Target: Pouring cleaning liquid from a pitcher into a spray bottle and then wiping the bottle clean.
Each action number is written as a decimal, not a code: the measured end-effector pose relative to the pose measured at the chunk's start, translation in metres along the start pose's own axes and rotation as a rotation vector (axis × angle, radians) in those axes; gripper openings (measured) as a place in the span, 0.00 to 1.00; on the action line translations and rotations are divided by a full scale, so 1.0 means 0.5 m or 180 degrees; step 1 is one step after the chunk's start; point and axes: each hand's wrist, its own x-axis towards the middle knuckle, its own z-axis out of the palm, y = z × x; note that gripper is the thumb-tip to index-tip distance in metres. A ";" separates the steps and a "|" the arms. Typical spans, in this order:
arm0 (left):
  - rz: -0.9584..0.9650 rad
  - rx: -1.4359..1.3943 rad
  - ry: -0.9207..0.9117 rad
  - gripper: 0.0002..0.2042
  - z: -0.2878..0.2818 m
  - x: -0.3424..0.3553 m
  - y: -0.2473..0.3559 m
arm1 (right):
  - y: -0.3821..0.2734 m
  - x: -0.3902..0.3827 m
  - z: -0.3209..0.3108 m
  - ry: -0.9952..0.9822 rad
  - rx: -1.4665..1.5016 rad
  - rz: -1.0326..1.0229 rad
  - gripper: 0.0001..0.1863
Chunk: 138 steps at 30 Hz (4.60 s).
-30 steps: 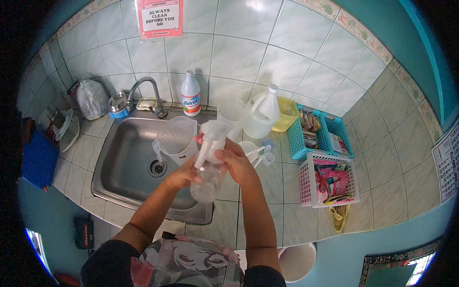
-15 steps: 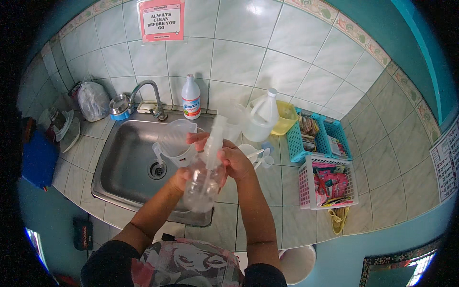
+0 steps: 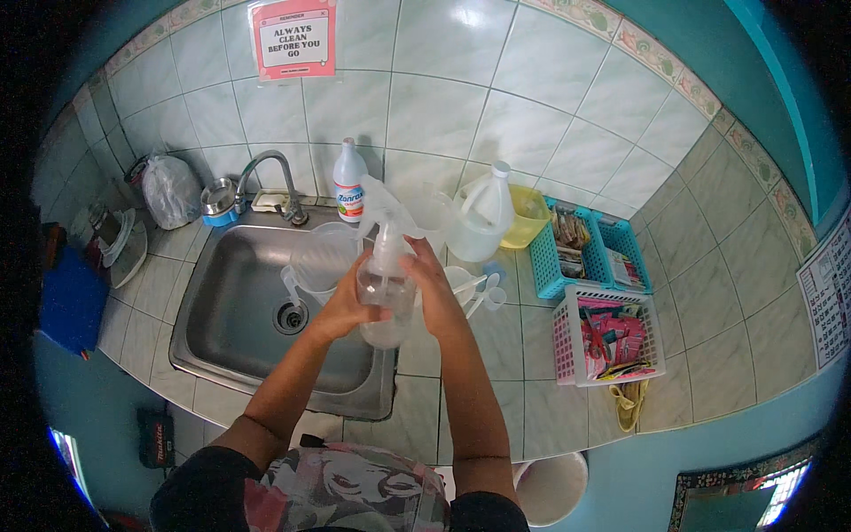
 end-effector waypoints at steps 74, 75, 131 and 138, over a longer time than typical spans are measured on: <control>-0.0315 0.0566 -0.1261 0.48 -0.003 0.016 -0.050 | 0.003 -0.025 -0.065 -0.1445 -0.0961 -0.0432 0.13; -0.0097 0.1010 -0.1200 0.47 -0.013 0.019 -0.066 | 0.017 -0.027 -0.068 -0.1231 -0.0745 -0.0440 0.15; 0.0535 0.3421 0.0019 0.17 -0.328 -0.187 -0.214 | 0.700 0.049 0.153 -0.1234 -0.4333 -0.0806 0.19; 0.0220 0.3431 0.0170 0.24 -0.328 -0.167 -0.206 | 0.883 0.040 0.149 -0.0479 -0.0969 0.1070 0.23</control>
